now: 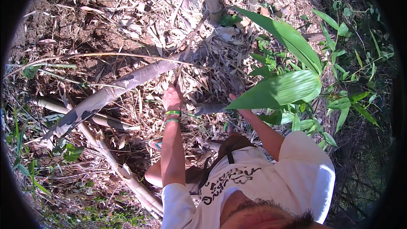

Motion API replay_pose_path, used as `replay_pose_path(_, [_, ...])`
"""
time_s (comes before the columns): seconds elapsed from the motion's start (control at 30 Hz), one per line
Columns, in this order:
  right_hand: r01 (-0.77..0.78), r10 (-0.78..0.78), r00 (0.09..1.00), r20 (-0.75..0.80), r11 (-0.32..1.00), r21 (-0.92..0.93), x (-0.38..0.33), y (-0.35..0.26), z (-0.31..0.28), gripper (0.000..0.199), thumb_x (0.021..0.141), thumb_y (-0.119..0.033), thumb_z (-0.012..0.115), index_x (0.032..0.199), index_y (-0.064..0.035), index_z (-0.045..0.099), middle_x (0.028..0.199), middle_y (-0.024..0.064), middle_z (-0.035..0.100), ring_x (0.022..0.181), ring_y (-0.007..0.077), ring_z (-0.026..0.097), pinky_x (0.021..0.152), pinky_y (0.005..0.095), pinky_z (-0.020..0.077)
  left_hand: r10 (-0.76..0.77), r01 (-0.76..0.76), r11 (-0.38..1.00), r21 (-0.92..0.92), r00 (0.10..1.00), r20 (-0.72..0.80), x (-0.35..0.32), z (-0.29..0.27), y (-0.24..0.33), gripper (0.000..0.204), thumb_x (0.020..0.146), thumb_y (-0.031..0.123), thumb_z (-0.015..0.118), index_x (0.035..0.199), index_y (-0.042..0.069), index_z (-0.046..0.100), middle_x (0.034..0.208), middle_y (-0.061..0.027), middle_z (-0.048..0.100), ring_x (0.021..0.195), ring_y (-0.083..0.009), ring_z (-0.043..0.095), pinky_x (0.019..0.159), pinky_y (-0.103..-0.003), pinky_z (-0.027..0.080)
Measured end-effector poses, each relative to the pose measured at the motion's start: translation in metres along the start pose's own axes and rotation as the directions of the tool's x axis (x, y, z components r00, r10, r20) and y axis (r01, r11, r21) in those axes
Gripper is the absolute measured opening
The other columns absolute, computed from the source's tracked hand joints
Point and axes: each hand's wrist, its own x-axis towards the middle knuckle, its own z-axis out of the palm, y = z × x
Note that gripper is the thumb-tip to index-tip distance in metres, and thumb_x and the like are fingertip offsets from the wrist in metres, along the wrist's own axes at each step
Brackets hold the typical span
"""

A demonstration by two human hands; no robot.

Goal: The person handles bamboo stalks on the ground and uses a machete to cut and trim a piece of bamboo in a forest environment.

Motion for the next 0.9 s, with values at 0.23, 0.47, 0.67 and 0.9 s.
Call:
replay_pose_path(0.23, [0.273, -0.277, 0.961, -0.007, 0.949, -0.160, 0.010, 0.004, -0.013, 0.033, 0.090, -0.030, 0.071, 0.106, -0.0020, 0.070, 0.096, 0.0197, 0.071, 0.091, 0.0371, 0.069, 0.080, 0.0443, 0.0529, 0.287, -0.193, 0.876, 0.443, 0.945, -0.155, 0.142, -0.162, 0.023, 0.037, 0.099, 0.022, 0.038, 0.091, 0.006, 0.071, 0.092, -0.0211, 0.073, 0.087, -0.0356, 0.073, 0.078, -0.050, 0.056])
replay_pose_path(0.47, [-0.198, 0.200, 0.978, 0.064, 0.980, -0.030, -0.050, -0.006, -0.071, 0.040, 0.086, -0.039, 0.077, 0.086, -0.0002, 0.066, 0.068, 0.0133, 0.064, 0.062, 0.0307, 0.062, 0.061, 0.0443, 0.0483, 0.685, -0.331, 0.570, 0.752, 0.697, -0.212, 0.246, -0.332, 0.244, 0.022, 0.099, 0.019, 0.050, 0.088, 0.008, 0.065, 0.088, -0.0172, 0.068, 0.079, -0.0322, 0.070, 0.066, -0.048, 0.053])
replay_pose_path(0.67, [-0.412, 0.410, 0.911, 0.036, 0.908, 0.072, -0.090, 0.008, -0.082, 0.046, 0.086, -0.039, 0.078, 0.072, 0.0000, 0.057, 0.058, 0.0061, 0.054, 0.055, 0.0156, 0.050, 0.055, 0.0398, 0.0428, 0.957, -0.528, 0.235, 0.816, 0.275, -0.097, 0.210, -0.258, 0.449, 0.008, 0.089, 0.012, 0.060, 0.093, 0.012, 0.068, 0.089, -0.0110, 0.071, 0.082, -0.0242, 0.071, 0.064, -0.040, 0.055])
replay_pose_path(0.9, [-0.033, 0.053, 0.979, -0.195, 0.994, 0.104, -0.027, -0.063, -0.055, 0.042, 0.089, -0.040, 0.075, 0.082, 0.0007, 0.069, 0.065, 0.0150, 0.066, 0.065, 0.0301, 0.066, 0.065, 0.0456, 0.0503, 0.835, -0.678, 0.440, 0.588, 0.551, 0.010, 0.062, -0.105, 0.492, 0.023, 0.095, 0.017, 0.053, 0.106, 0.009, 0.071, 0.096, -0.0102, 0.070, 0.088, -0.0265, 0.069, 0.069, -0.048, 0.051])
